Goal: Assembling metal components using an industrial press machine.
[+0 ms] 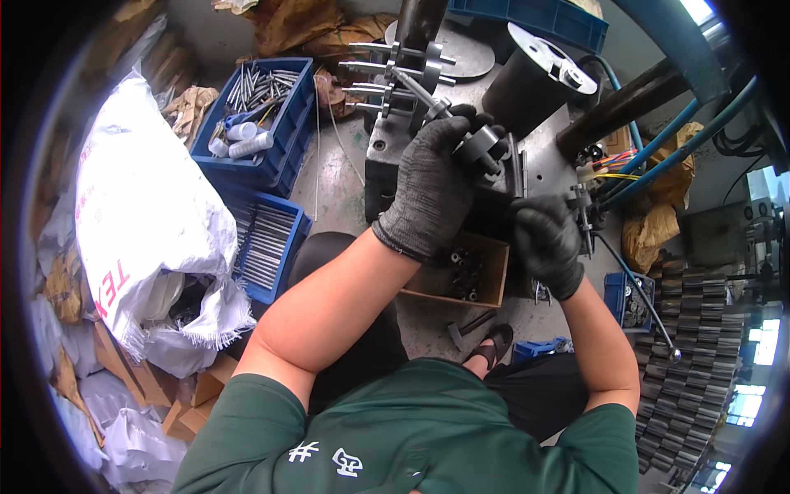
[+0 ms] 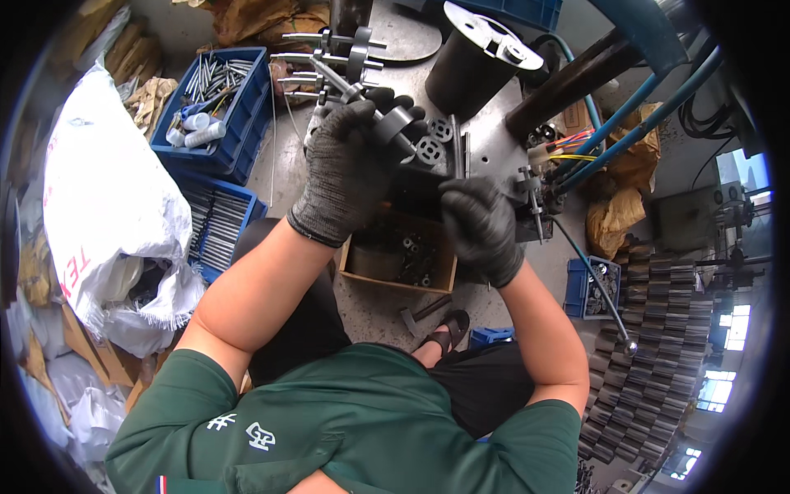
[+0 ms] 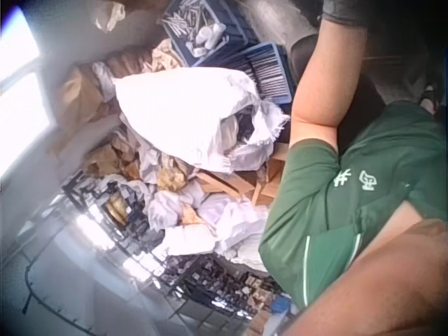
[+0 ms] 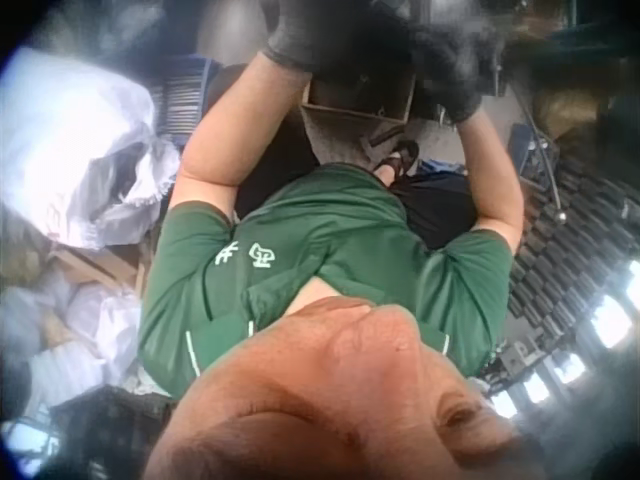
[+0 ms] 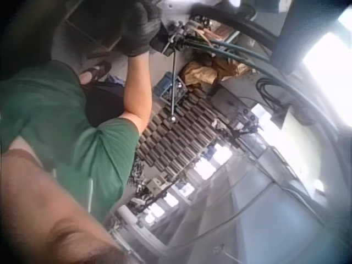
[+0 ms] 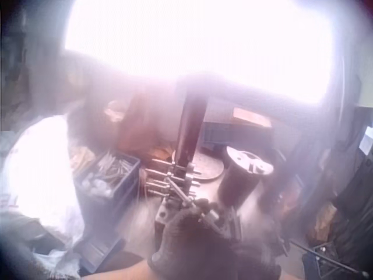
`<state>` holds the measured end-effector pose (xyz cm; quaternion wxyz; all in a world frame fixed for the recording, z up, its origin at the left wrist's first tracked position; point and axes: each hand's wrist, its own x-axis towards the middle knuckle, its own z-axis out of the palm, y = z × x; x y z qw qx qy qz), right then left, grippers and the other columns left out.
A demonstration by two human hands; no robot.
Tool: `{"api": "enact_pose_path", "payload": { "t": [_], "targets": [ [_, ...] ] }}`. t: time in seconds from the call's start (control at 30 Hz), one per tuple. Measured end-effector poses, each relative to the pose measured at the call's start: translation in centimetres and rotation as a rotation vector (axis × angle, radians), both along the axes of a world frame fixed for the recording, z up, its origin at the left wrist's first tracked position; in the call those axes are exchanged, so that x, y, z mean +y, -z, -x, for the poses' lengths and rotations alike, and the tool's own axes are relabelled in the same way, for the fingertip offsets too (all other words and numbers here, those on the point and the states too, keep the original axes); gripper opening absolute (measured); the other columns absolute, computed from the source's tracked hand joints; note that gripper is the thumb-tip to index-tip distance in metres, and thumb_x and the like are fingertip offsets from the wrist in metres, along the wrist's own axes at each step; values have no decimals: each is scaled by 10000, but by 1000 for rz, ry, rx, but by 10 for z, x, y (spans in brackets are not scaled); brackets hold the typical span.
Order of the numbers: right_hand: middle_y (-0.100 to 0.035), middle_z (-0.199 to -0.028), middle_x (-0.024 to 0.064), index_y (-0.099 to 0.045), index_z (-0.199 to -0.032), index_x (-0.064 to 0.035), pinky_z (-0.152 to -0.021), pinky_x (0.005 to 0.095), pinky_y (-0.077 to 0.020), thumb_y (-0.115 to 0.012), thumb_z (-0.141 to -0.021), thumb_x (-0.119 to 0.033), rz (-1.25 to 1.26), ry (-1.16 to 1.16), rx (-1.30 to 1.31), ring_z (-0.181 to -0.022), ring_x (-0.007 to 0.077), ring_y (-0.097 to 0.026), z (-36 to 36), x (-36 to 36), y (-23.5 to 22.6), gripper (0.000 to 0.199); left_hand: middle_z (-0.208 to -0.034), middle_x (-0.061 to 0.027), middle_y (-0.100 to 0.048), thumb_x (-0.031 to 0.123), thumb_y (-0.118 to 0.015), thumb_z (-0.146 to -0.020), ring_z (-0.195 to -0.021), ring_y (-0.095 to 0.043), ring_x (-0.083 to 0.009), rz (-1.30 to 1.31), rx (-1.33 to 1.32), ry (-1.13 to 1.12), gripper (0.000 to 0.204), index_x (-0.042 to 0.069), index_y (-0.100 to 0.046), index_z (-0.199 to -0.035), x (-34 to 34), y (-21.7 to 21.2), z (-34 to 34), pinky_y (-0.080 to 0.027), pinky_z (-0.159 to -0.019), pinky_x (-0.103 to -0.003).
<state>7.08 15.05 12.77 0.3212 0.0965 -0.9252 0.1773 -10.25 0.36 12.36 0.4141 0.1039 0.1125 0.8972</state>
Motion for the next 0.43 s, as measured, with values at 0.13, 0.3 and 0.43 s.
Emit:
{"api": "enact_pose_path", "payload": {
  "t": [0.13,0.3,0.43],
  "targets": [
    [-688,-1165,165,-683,-1185,-84,-819,445,-594,-774,-793,-115,42,-91,-511,-1004,384,-691,-38,-3,121,404,-1123,-146,-681,136,-603,-939,-1078,-673,-283,13,-33,45,264,36,-615,-1183,1,0,-10,-528,-1007,-448],
    [-431,-1593,160,-569,-1465,-178,-1212,430,-366,-751,-846,-397,-2,38,-1539,-1456,313,-444,-21,1,157,682,-1187,-134,-664,232,-585,-1006,-1176,-651,-282,89,107,82,358,50,-557,-1313,21,2,-34,-512,-1063,-454],
    [-388,-1635,137,-422,-1573,-202,-1271,524,-230,-740,-851,-514,-42,188,-1389,-1534,377,-302,-19,15,206,848,-1195,-132,-656,285,-582,-1009,-1159,-669,-297,90,-57,290,388,65,-540,-1326,19,-12,-39,-535,-1001,-445]
  ]
}}
